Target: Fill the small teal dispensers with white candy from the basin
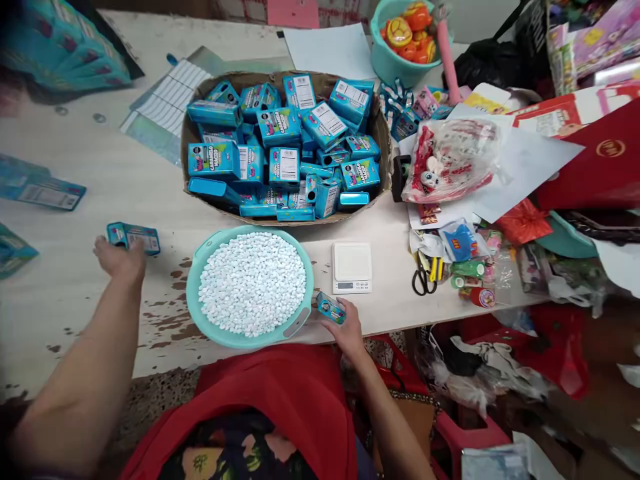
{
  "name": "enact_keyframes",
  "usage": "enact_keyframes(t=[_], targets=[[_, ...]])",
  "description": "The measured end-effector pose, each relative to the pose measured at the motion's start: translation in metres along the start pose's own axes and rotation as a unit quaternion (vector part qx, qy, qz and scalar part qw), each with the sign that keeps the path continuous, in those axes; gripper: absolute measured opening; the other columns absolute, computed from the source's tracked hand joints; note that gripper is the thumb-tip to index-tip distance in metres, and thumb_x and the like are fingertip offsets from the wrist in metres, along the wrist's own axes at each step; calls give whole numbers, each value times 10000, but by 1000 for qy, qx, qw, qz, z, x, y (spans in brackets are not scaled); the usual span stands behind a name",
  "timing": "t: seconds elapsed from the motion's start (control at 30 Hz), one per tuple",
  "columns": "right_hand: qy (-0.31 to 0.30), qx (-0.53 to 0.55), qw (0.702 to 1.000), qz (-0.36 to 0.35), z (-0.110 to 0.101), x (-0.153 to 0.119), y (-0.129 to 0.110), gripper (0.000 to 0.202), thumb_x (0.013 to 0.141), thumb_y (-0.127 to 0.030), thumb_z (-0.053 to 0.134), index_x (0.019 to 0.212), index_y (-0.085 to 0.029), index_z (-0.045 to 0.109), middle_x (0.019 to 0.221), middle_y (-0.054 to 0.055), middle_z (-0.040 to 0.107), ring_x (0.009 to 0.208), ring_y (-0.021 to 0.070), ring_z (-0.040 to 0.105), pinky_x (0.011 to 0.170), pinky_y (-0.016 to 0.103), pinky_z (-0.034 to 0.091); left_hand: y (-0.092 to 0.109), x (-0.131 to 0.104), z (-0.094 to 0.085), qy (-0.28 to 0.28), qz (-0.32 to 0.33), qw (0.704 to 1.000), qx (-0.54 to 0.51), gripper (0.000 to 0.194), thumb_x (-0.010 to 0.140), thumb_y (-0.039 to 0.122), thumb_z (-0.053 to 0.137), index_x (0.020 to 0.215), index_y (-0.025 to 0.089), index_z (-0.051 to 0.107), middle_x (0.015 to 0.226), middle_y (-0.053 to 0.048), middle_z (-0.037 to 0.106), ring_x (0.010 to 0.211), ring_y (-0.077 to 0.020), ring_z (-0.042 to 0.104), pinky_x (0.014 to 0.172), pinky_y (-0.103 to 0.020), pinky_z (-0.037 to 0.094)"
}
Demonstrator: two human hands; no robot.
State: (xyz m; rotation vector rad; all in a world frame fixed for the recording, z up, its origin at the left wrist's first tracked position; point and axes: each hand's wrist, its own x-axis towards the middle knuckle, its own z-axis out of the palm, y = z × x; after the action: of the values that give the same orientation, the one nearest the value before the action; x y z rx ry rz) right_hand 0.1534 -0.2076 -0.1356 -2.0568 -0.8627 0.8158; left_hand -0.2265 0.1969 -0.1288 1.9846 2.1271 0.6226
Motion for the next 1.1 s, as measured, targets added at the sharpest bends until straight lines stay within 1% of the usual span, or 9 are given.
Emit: enact_keyframes(t=[0.07,0.13,0.27,0.37,0.53,0.63,0.77,0.9,1.1], targets=[[15,-22,1000,-8,10,1,1,435,726,-397,689,1102,-211,573,1089,94,613,1031,261,573,902,435,466,25,-33,-5,74,-62,995,8,617,816,430,516,1315,127,318,1349,-201,419,1266,-402,362,948,-648,315],[16,-23,1000,-15,12,4,2,358,756,-398,659,1053,-210,592,1030,81,625,971,242,588,860,410,485,63,-77,-8,50,24,998,-31,501,880,441,436,1306,183,378,1344,-159,450,1260,-352,392,933,-598,338],[19,-23,999,-14,-1,9,-9,343,743,-423,676,999,-203,619,940,52,640,877,214,602,804,369,496,146,-165,4,-233,237,940,-74,440,875,475,449,1244,238,484,1284,-106,535,1205,-294,460,978,-512,360],[55,-13,998,-4,-17,11,-31,378,701,-450,709,965,-192,626,906,41,644,847,212,601,788,362,494,181,-197,18,-268,261,927,-3,523,803,543,530,1195,199,532,1289,-158,514,1207,-348,427,983,-509,325],[103,43,993,-24,-34,15,-79,414,632,-427,784,934,-202,611,870,25,629,784,198,596,726,333,504,180,-199,25,-263,199,940,-93,249,812,432,539,786,197,616,847,-113,624,904,-255,572,807,-346,418],[98,46,988,-107,-32,18,-107,402,645,-387,796,962,-218,615,912,33,609,826,202,591,729,328,500,177,-196,17,-234,42,934,-266,222,761,393,593,654,198,576,662,-35,568,704,-174,564,644,-249,408],[43,-5,978,-205,-14,25,-136,338,699,-376,766,967,-229,621,880,38,621,814,205,583,712,337,489,198,-192,-19,-244,-205,790,-523,275,749,422,590,639,178,528,527,31,455,454,-95,424,425,-208,299],[3,-55,953,-299,11,28,-154,290,741,-375,735,958,-227,614,839,44,645,801,216,569,709,352,462,224,-193,-62,-264,-236,650,-672,240,766,387,563,667,174,511,493,41,445,383,-74,389,370,-195,260],[-29,-81,944,-319,36,26,-164,284,756,-412,712,942,-222,613,810,49,630,785,230,554,695,353,432,237,-198,-73,-209,-202,617,-731,237,735,331,591,604,173,474,597,14,523,482,-98,522,485,-236,410]])
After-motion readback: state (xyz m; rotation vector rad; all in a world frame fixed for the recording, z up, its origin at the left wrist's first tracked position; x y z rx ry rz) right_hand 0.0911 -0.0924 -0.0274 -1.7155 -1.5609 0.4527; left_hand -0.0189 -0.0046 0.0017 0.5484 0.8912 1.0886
